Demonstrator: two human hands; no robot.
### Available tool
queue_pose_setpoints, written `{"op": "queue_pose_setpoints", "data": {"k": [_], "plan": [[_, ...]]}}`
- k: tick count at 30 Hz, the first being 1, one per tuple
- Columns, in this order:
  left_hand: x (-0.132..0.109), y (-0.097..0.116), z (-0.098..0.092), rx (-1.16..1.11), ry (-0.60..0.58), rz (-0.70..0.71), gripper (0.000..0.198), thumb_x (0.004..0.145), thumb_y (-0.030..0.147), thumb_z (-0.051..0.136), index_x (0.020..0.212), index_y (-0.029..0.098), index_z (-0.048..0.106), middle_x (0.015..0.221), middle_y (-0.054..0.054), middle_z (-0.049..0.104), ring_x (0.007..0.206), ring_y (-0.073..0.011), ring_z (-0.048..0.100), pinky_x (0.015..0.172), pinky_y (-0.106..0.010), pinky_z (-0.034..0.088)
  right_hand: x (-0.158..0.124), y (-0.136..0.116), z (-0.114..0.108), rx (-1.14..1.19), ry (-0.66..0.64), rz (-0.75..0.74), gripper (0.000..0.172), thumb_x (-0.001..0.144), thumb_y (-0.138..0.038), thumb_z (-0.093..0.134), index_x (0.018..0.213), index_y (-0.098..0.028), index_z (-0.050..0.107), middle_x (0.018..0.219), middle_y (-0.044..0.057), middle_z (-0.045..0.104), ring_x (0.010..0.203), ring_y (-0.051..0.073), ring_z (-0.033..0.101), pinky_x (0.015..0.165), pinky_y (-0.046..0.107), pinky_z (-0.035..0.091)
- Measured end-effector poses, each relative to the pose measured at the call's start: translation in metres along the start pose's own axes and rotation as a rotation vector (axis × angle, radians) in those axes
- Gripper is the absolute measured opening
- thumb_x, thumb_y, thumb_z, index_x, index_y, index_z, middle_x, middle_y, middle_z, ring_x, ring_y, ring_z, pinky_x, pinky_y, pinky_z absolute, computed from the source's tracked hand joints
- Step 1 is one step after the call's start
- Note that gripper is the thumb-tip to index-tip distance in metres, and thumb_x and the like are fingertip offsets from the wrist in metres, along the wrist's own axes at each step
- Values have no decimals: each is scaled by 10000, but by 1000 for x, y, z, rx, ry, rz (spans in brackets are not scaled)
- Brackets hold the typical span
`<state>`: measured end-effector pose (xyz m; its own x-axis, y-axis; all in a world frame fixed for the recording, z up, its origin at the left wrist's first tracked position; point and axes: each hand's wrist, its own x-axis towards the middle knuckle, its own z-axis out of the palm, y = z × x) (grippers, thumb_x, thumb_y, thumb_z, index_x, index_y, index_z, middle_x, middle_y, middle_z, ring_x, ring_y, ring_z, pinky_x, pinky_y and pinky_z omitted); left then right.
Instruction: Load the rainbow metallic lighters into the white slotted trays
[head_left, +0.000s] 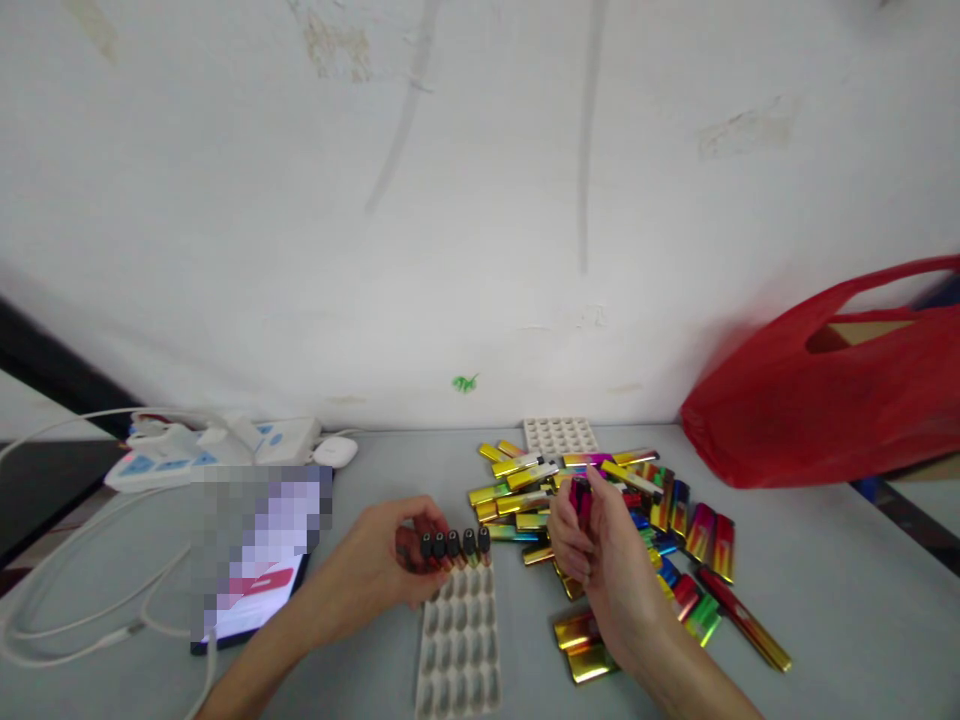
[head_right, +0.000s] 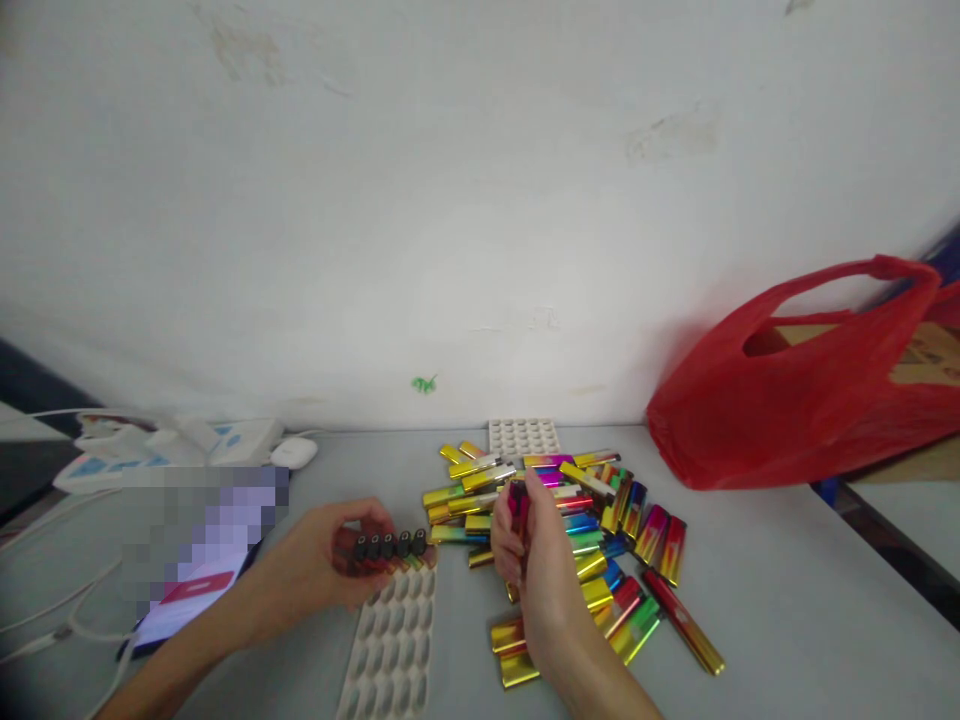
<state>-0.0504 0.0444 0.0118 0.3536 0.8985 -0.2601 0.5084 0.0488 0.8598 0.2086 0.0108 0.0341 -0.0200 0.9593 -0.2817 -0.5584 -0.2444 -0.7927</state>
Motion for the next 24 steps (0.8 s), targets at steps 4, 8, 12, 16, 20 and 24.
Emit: {"op": "queue_pose_setpoints", "data": {"k": [4,8,12,16,20,24], "plan": [[-1,2,-5,73,5,-5,237,742,307,823,926,190,731,733,0,768,664,-205,705,558,-233,461,0,0,0,-3,-1,7,639,860,-785,744,664,-239,476,565,-111,260,500,91,138,450,243,145],[-3,6,-12,130,-17,-45,229,735,285,797,934,187,739,733,1,769,654,-213,712,568,-246,482,1,0,0,3,8,20,639,839,-791,757,664,-238,489,561,-111,263,501,91,140,449,246,139],[-1,4,-15,125,19,-27,250,730,286,794,956,188,750,740,2,781,637,-221,730,569,-256,506,3,1,-1,1,22,26,651,791,-796,798,648,-240,491,555,-109,275,499,90,136,443,254,141],[1,1,-10,82,58,-12,300,725,304,814,996,191,751,803,-19,814,708,-248,770,605,-271,543,3,1,-1,4,31,46,648,762,-791,822,645,-239,503,556,-108,273,504,93,135,443,258,139],[2,2,-2,-17,69,8,336,734,318,826,1039,200,751,861,-27,826,745,-253,787,637,-284,570,4,2,-1,0,30,52,653,762,-793,820,634,-241,497,550,-107,271,508,94,127,450,264,143],[2,4,2,-85,105,16,361,712,315,851,1043,200,765,804,-15,803,705,-241,768,629,-283,575,4,3,-1,7,32,42,653,766,-797,820,639,-242,501,550,-106,278,512,98,128,453,268,138]]}}
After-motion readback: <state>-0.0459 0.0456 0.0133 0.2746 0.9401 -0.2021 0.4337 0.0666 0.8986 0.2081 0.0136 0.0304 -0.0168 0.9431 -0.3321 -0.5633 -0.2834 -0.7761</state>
